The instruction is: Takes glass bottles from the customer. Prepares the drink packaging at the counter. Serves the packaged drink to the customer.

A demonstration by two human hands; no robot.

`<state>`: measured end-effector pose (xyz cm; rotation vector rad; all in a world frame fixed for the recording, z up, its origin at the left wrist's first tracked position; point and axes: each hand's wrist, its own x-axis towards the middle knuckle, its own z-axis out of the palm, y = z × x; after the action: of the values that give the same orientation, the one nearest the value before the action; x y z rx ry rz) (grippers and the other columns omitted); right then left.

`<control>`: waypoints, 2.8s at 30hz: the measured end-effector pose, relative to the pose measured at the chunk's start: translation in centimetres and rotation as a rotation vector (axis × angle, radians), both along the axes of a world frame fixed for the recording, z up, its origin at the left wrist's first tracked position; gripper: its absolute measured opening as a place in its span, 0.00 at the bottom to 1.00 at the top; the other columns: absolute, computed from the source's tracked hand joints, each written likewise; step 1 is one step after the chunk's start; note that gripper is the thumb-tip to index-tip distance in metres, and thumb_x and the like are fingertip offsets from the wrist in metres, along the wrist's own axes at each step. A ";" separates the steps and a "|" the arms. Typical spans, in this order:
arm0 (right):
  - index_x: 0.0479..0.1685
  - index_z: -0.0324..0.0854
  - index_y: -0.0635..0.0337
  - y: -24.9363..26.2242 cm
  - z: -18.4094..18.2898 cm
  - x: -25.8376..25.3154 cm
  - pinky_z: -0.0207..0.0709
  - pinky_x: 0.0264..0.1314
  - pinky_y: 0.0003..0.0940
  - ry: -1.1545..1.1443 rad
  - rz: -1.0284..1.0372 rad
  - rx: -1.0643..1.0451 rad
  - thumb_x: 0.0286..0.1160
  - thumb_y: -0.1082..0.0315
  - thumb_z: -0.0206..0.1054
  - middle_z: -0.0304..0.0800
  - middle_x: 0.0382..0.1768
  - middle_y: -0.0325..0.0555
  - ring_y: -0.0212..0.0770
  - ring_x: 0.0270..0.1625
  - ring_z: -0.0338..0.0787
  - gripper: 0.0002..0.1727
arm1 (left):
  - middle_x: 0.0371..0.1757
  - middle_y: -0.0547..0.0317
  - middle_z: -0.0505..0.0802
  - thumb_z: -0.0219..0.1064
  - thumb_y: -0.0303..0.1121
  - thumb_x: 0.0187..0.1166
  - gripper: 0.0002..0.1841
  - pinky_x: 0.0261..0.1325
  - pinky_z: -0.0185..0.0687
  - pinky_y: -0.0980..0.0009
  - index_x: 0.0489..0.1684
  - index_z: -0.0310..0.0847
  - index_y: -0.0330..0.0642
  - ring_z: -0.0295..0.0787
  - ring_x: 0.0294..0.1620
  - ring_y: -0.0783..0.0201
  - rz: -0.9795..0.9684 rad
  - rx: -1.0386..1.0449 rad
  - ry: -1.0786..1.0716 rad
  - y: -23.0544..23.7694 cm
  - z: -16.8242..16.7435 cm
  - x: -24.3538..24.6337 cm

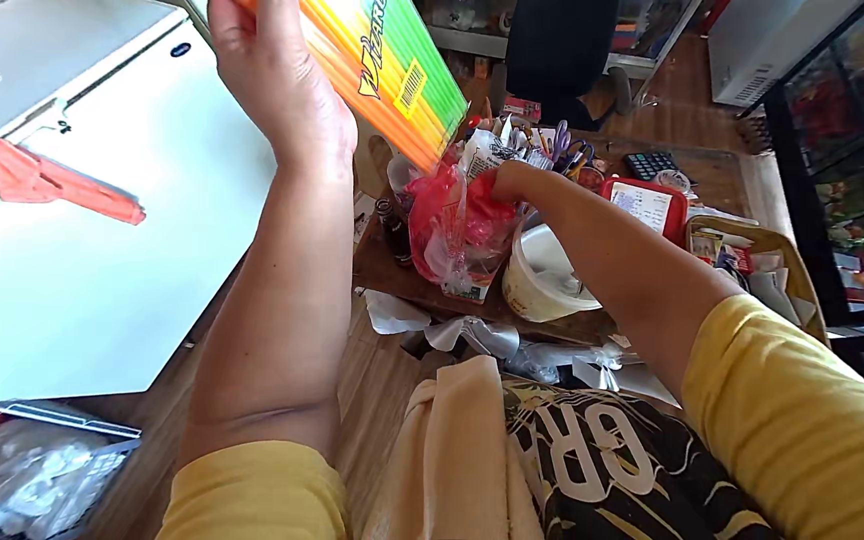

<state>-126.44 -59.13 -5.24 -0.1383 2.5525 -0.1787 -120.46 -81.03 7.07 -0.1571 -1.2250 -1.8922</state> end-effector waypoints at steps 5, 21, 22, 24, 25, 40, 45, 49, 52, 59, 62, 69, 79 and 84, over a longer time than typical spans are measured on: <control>0.56 0.83 0.74 0.7 -0.6 -0.2 0.78 0.61 0.64 0.013 -0.002 -0.122 0.77 0.70 0.66 0.87 0.56 0.68 0.62 0.59 0.88 0.16 | 0.41 0.46 0.87 0.56 0.22 0.86 0.05 0.55 0.90 0.56 0.51 0.74 0.31 0.91 0.46 0.55 -0.017 0.002 -0.012 0.6 -0.6 0.5; 0.46 0.84 0.71 0.9 -0.4 -0.3 0.81 0.47 0.50 0.009 -0.174 -0.215 0.73 0.73 0.68 0.87 0.42 0.57 0.48 0.40 0.87 0.09 | 0.44 0.50 0.90 0.60 0.24 0.84 0.11 0.57 0.91 0.62 0.59 0.75 0.28 0.92 0.48 0.61 -0.011 -0.122 0.012 3.7 -1.8 1.3; 0.46 0.83 0.72 0.8 -0.1 -0.1 0.81 0.49 0.51 0.006 -0.166 -0.199 0.72 0.74 0.69 0.87 0.44 0.58 0.49 0.41 0.87 0.09 | 0.44 0.51 0.90 0.61 0.24 0.84 0.11 0.57 0.91 0.62 0.59 0.75 0.28 0.92 0.48 0.61 -0.005 -0.125 0.010 3.8 -1.7 1.4; 0.47 0.83 0.75 0.6 0.4 0.2 0.81 0.52 0.52 -0.002 -0.161 -0.173 0.72 0.76 0.69 0.87 0.47 0.61 0.51 0.45 0.88 0.10 | 0.44 0.51 0.90 0.61 0.25 0.83 0.12 0.56 0.91 0.62 0.59 0.76 0.28 0.92 0.48 0.61 0.001 -0.119 0.004 4.0 -1.7 1.5; 0.47 0.82 0.75 0.6 0.6 0.3 0.80 0.53 0.51 -0.004 -0.150 -0.155 0.73 0.76 0.68 0.86 0.48 0.62 0.51 0.47 0.87 0.10 | 0.44 0.52 0.91 0.61 0.25 0.83 0.12 0.57 0.91 0.62 0.59 0.76 0.29 0.92 0.48 0.61 -0.003 -0.120 -0.001 4.2 -1.7 1.6; 0.63 0.80 0.77 2.3 2.5 1.0 0.75 0.69 0.65 0.051 -0.172 -0.315 0.81 0.74 0.60 0.82 0.65 0.72 0.65 0.68 0.84 0.17 | 0.47 0.53 0.90 0.62 0.24 0.82 0.12 0.58 0.90 0.64 0.60 0.77 0.30 0.92 0.50 0.63 -0.037 -0.150 -0.047 5.5 -2.9 2.0; 0.68 0.80 0.66 3.5 2.1 1.5 0.80 0.60 0.58 0.100 -0.401 -0.619 0.77 0.74 0.61 0.84 0.61 0.64 0.57 0.59 0.86 0.20 | 0.50 0.53 0.90 0.62 0.25 0.82 0.13 0.60 0.89 0.65 0.60 0.76 0.30 0.91 0.52 0.64 -0.084 -0.173 -0.015 7.3 -3.7 2.6; 0.70 0.78 0.63 4.0 1.3 2.1 0.83 0.60 0.56 0.051 -0.428 -0.705 0.83 0.71 0.59 0.85 0.60 0.63 0.55 0.59 0.88 0.19 | 0.52 0.52 0.90 0.60 0.25 0.83 0.14 0.61 0.88 0.67 0.62 0.75 0.29 0.90 0.54 0.67 -0.111 -0.285 -0.037 8.9 -4.9 3.1; 0.72 0.76 0.62 4.0 1.7 2.6 0.83 0.53 0.46 0.011 -0.399 -0.699 0.81 0.76 0.57 0.84 0.57 0.58 0.48 0.50 0.87 0.21 | 0.55 0.50 0.88 0.56 0.26 0.85 0.16 0.63 0.85 0.70 0.66 0.72 0.26 0.88 0.56 0.69 -0.113 -0.354 -0.044 9.9 -5.8 3.3; 0.61 0.81 0.70 3.2 1.9 2.3 0.81 0.60 0.54 0.084 -0.431 -0.562 0.79 0.72 0.63 0.85 0.57 0.63 0.54 0.56 0.87 0.16 | 0.65 0.42 0.86 0.63 0.27 0.81 0.26 0.70 0.81 0.69 0.76 0.65 0.24 0.85 0.65 0.65 -0.101 -0.495 -0.065 10.5 -6.4 4.1; 0.57 0.84 0.69 3.1 2.1 2.4 0.79 0.57 0.59 0.148 -0.384 -0.585 0.80 0.69 0.62 0.86 0.54 0.64 0.56 0.53 0.87 0.15 | 0.68 0.40 0.85 0.69 0.34 0.79 0.32 0.71 0.81 0.62 0.82 0.64 0.31 0.85 0.67 0.58 -0.200 -0.613 -0.380 11.0 -8.3 4.2; 0.58 0.85 0.65 4.0 2.4 2.6 0.83 0.55 0.57 0.219 -0.267 -0.672 0.82 0.60 0.68 0.90 0.49 0.60 0.53 0.48 0.91 0.17 | 0.74 0.40 0.84 0.63 0.41 0.87 0.28 0.79 0.72 0.48 0.85 0.67 0.40 0.80 0.76 0.48 -0.351 -0.796 -0.712 13.3 -13.8 2.9; 0.44 0.88 0.64 6.3 4.7 7.3 0.81 0.46 0.35 0.438 -0.488 -1.016 0.76 0.72 0.71 0.89 0.36 0.45 0.34 0.36 0.85 0.05 | 0.78 0.36 0.79 0.62 0.30 0.85 0.27 0.78 0.72 0.43 0.85 0.65 0.38 0.78 0.78 0.40 -0.264 -0.948 -0.859 14.0 -16.8 2.4; 0.49 0.88 0.68 6.6 4.3 7.0 0.83 0.54 0.42 0.390 -0.346 -0.965 0.77 0.71 0.71 0.92 0.42 0.52 0.40 0.42 0.89 0.09 | 0.73 0.36 0.83 0.66 0.38 0.85 0.29 0.74 0.75 0.47 0.82 0.65 0.36 0.81 0.73 0.45 -0.371 -0.638 -0.850 13.8 -17.4 2.2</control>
<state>-119.40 -52.52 -0.90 -0.0944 2.6033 -1.6393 -118.30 -67.21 -10.32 0.1144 -2.5092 -1.8490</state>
